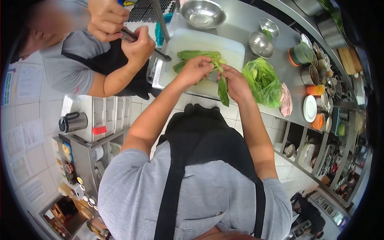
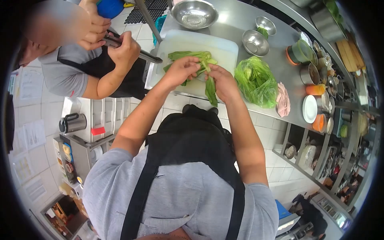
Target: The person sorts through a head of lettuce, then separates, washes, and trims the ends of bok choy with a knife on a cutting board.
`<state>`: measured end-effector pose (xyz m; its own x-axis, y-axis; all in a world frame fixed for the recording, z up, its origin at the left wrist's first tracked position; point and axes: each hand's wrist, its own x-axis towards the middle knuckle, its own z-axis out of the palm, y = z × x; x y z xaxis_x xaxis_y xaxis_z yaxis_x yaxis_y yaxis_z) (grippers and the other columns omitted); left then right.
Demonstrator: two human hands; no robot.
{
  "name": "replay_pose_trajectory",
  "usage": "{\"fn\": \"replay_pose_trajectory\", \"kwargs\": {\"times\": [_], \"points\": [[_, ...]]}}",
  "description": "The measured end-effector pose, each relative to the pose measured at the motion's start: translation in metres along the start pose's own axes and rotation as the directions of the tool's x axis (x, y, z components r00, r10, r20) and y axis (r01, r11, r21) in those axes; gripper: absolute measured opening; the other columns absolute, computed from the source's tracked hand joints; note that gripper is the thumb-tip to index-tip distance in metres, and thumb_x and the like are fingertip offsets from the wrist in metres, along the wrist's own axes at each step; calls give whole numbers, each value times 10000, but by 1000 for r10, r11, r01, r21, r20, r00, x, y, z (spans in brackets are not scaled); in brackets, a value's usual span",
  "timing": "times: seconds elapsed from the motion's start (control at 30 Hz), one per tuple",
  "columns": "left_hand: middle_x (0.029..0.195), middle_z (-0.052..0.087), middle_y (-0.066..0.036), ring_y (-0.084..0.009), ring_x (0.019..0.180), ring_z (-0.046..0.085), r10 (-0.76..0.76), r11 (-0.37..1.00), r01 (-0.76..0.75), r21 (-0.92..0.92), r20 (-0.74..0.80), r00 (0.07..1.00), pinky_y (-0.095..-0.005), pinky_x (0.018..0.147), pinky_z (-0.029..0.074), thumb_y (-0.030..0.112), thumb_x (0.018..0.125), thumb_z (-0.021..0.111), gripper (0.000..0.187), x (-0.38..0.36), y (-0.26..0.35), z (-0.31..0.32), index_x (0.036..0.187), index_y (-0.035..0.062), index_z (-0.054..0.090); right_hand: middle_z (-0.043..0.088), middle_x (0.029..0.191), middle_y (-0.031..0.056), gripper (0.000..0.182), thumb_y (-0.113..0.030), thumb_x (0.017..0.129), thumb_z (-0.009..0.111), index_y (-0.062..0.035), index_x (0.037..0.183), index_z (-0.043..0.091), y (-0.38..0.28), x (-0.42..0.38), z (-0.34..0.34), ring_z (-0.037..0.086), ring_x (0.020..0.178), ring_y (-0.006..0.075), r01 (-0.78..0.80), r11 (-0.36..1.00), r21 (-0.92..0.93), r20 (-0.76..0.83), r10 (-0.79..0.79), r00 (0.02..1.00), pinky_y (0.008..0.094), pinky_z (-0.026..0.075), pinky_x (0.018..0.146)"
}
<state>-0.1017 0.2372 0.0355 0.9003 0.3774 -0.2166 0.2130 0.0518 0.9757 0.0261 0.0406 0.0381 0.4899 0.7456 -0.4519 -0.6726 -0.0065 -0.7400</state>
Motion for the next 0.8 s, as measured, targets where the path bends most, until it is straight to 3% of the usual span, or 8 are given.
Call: {"fn": "replay_pose_trajectory", "kwargs": {"times": [0.1, 0.2, 0.37, 0.53, 0.67, 0.7, 0.73, 0.8], "points": [[1001, 746, -32, -158, 857, 746, -236, 851, 259, -456, 108, 966, -336, 774, 581, 294, 1123, 732, 257, -23, -15, 3, 1253, 72, 712, 769, 1231, 110, 462, -18, 1061, 631, 85, 1510, 660, 10, -18, 44, 726, 1095, 179, -20, 998, -53, 58, 23, 998, 315, 597, 943], [1010, 734, -27, -158, 859, 741, -329, 693, 296, -657, 77, 941, -348, 797, 592, 270, 1136, 709, 183, -66, -30, -11, 1201, 101, 688, 767, 1252, 111, 464, -36, 1060, 649, 78, 1509, 672, 37, -13, 56, 724, 1131, 169, -141, 979, -149, 176, 167, 970, 313, 584, 991], [1239, 762, -124, -269, 1107, 756, -506, 445, 257, -858, -4, 863, -466, 957, 614, 230, 1192, 518, 210, -121, -63, -71, 1285, 89, 642, 743, 1289, 56, 475, -206, 1125, 694, 39, 1531, 671, 58, -12, 103, 683, 1160, 140, 29, 873, -487, 350, 165, 922, 330, 583, 988], [979, 737, -119, -260, 820, 696, -588, 514, 98, -852, -267, 764, -438, 779, 628, 162, 1122, 583, 102, -99, -152, -184, 1129, 73, 634, 739, 1270, 52, 523, -279, 1132, 695, 36, 1547, 649, 57, -16, 111, 688, 1137, 148, -64, 840, -538, 321, 275, 906, 351, 586, 981], [825, 672, -18, -186, 658, 624, -568, 597, 117, -794, -316, 760, -330, 640, 548, 329, 1059, 754, 171, -29, -140, -225, 1120, 194, 670, 757, 1284, 69, 509, -289, 1127, 699, 30, 1522, 668, 55, -23, 83, 718, 1125, 162, -131, 840, -526, 191, 267, 945, 344, 594, 965], [730, 625, 18, -165, 580, 573, -79, 351, -106, -930, -142, 987, -285, 597, 510, 377, 1028, 798, 221, 21, -179, -255, 1033, 197, 670, 763, 1293, 75, 504, -289, 1127, 698, 28, 1517, 672, 53, -27, 73, 729, 1121, 165, -135, 832, -538, 159, 257, 953, 342, 596, 962], [730, 625, 18, -165, 580, 573, -71, 331, -90, -939, -119, 990, -285, 597, 510, 377, 1028, 798, 221, 19, -204, -261, 1033, 197, 670, 763, 1293, 75, 504, -289, 1127, 698, 28, 1517, 672, 52, -34, 62, 729, 1121, 165, -139, 825, -547, 131, 249, 960, 342, 596, 962], [938, 689, -67, -216, 785, 651, -69, 876, -105, -471, -338, 939, -339, 760, 550, 337, 1044, 780, 288, 13, -235, -276, 1180, 101, 686, 784, 1271, 91, 484, -288, 1127, 692, 21, 1500, 691, 47, -43, 46, 741, 1105, 179, -105, 779, -619, 76, 193, 978, 354, 600, 954]]}}
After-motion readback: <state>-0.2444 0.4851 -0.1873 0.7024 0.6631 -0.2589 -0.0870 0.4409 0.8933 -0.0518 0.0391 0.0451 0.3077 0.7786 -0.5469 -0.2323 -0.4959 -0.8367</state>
